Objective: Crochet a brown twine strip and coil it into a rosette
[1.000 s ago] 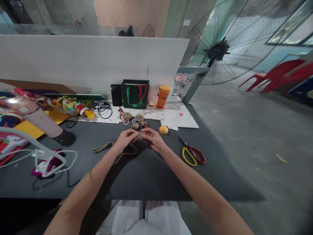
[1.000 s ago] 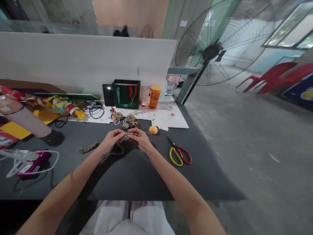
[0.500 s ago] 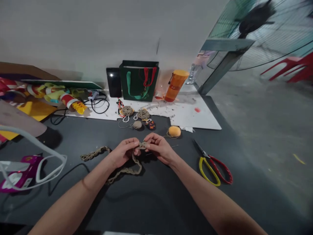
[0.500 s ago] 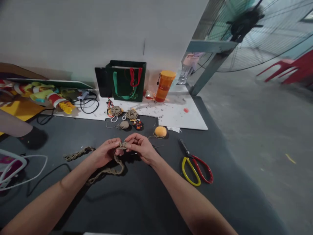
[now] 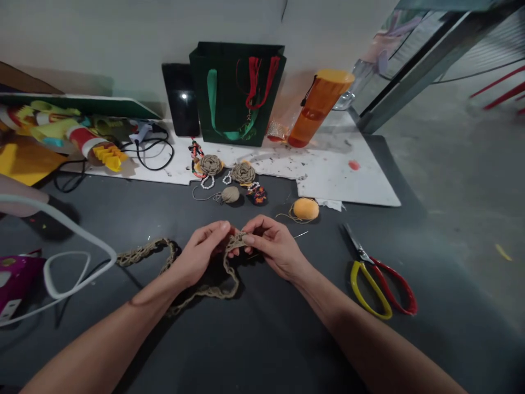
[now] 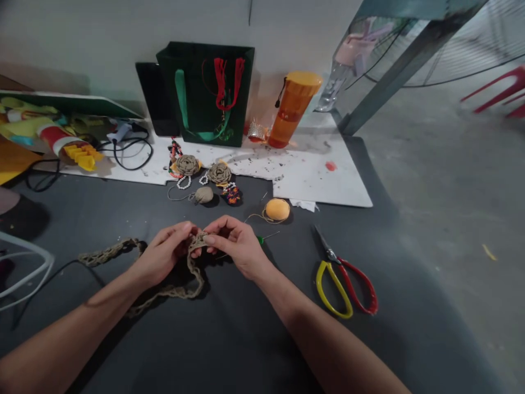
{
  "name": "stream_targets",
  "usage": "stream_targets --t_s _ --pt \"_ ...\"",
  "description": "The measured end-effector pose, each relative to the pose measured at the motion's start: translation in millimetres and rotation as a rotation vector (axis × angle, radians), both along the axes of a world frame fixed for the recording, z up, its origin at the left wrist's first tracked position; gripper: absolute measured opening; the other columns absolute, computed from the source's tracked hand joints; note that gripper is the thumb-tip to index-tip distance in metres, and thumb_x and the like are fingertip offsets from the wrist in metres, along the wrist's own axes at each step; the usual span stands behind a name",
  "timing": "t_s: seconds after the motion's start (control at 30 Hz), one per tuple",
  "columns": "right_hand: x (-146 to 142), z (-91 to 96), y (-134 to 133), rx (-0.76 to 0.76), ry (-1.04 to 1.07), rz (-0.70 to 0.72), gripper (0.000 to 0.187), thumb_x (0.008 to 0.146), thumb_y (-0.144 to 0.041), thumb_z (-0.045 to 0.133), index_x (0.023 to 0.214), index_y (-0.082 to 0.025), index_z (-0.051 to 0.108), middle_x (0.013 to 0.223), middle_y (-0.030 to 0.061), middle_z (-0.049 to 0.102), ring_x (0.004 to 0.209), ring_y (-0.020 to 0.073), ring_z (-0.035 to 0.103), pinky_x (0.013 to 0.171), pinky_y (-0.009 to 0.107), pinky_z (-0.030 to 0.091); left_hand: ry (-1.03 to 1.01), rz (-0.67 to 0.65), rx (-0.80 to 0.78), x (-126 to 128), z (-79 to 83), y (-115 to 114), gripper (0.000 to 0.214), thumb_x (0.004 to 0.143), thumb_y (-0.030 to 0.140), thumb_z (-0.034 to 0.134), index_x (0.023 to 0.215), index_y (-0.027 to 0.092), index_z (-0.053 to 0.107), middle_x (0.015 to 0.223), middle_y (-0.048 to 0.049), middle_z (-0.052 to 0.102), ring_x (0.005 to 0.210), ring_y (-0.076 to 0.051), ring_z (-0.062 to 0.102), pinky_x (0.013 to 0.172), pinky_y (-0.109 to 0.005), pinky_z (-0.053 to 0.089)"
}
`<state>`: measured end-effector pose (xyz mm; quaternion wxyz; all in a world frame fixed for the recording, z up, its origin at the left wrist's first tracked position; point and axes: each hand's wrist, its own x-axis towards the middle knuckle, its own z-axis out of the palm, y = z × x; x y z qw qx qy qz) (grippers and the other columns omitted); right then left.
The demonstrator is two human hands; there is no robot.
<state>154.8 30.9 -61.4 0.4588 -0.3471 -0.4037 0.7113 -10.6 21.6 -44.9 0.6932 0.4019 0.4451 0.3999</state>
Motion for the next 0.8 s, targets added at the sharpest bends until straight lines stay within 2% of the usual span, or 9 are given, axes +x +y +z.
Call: stream_targets --t_s 0.07,0.2,0.33,0.43,0.53,0.67,0.8 --pt "2.5 0.4 0.7 -0.003 0.004 -0.013 0.022 0.066 -0.031 0.083 0.076 -0.020 0.067 0.070 -0.0029 0.066 0.056 0.0069 0.059 0.054 0.020 0.050 -0.012 -0.020 -0.003 -0.7 0.9 0.1 0.041 0.078 0.057 0.061 0.075 0.016 0.064 0.062 -0.0005 0.062 0.057 -0.012 0.054 0.057 -0.025 0.043" --pt "4.9 2.2 1.8 -0.015 0.009 -0.026 0.021 0.066 -0.032 0.083 0.075 -0.020 0.069 0.068 -0.0028 0.066 0.055 0.0070 0.059 0.053 0.020 0.049 0.054 -0.057 0.038 -1.2 3.9 -0.3 0.032 0.071 0.046 0.073 0.071 0.016 0.062 0.056 0.0023 0.058 0.053 -0.010 0.050 0.055 -0.023 0.040" --pt "4.1 3.0 1.2 -0.016 -0.003 0.020 0.023 0.065 -0.033 0.083 0.080 -0.020 0.070 0.067 -0.0026 0.066 0.054 0.0071 0.058 0.051 0.019 0.048 0.094 -0.051 0.058 -1.3 4.0 -1.0 0.032 0.069 0.046 0.074 0.067 0.017 0.060 0.055 0.0029 0.056 0.052 -0.009 0.047 0.054 -0.022 0.038" --pt "4.1 4.2 0.4 -0.016 -0.024 0.032 0.023 0.065 -0.035 0.083 0.071 -0.019 0.067 0.066 -0.0025 0.065 0.052 0.0070 0.055 0.049 0.019 0.046 0.106 -0.074 0.059 -2.4 3.2 -1.5 0.037 0.075 0.052 0.066 0.066 0.017 0.060 0.055 0.0017 0.056 0.051 -0.009 0.046 0.053 -0.023 0.036" --pt "5.3 7.1 0.7 -0.057 0.024 -0.016 0.028 0.066 -0.039 0.081 0.067 -0.019 0.062 0.061 -0.0041 0.061 0.050 0.0070 0.052 0.048 0.019 0.044 0.087 -0.113 0.061 -3.7 3.7 -1.4 0.044 0.080 0.058 0.056 0.066 0.017 0.060 0.055 0.0008 0.056 0.051 -0.010 0.045 0.052 -0.024 0.035" --pt "8.2 10.2 3.5 -0.124 0.105 -0.042 0.033 0.065 -0.041 0.082 0.067 -0.019 0.057 0.062 -0.0051 0.058 0.051 0.0061 0.050 0.048 0.018 0.041 0.108 -0.107 0.063 -5.0 4.2 -0.9 0.036 0.071 0.051 0.071 0.069 0.017 0.058 0.052 0.0039 0.052 0.049 -0.008 0.041 0.051 -0.022 0.031" --pt "11.2 9.9 6.6 -0.132 0.146 -0.071 0.035 0.065 -0.041 0.082 0.065 -0.020 0.053 0.060 -0.0062 0.053 0.048 0.0058 0.044 0.046 0.018 0.038 0.119 -0.083 0.078 -6.7 2.2 -0.6 0.035 0.073 0.050 0.070 0.069 0.017 0.058 0.051 0.0049 0.048 0.048 -0.007 0.038 0.049 -0.022 0.029"
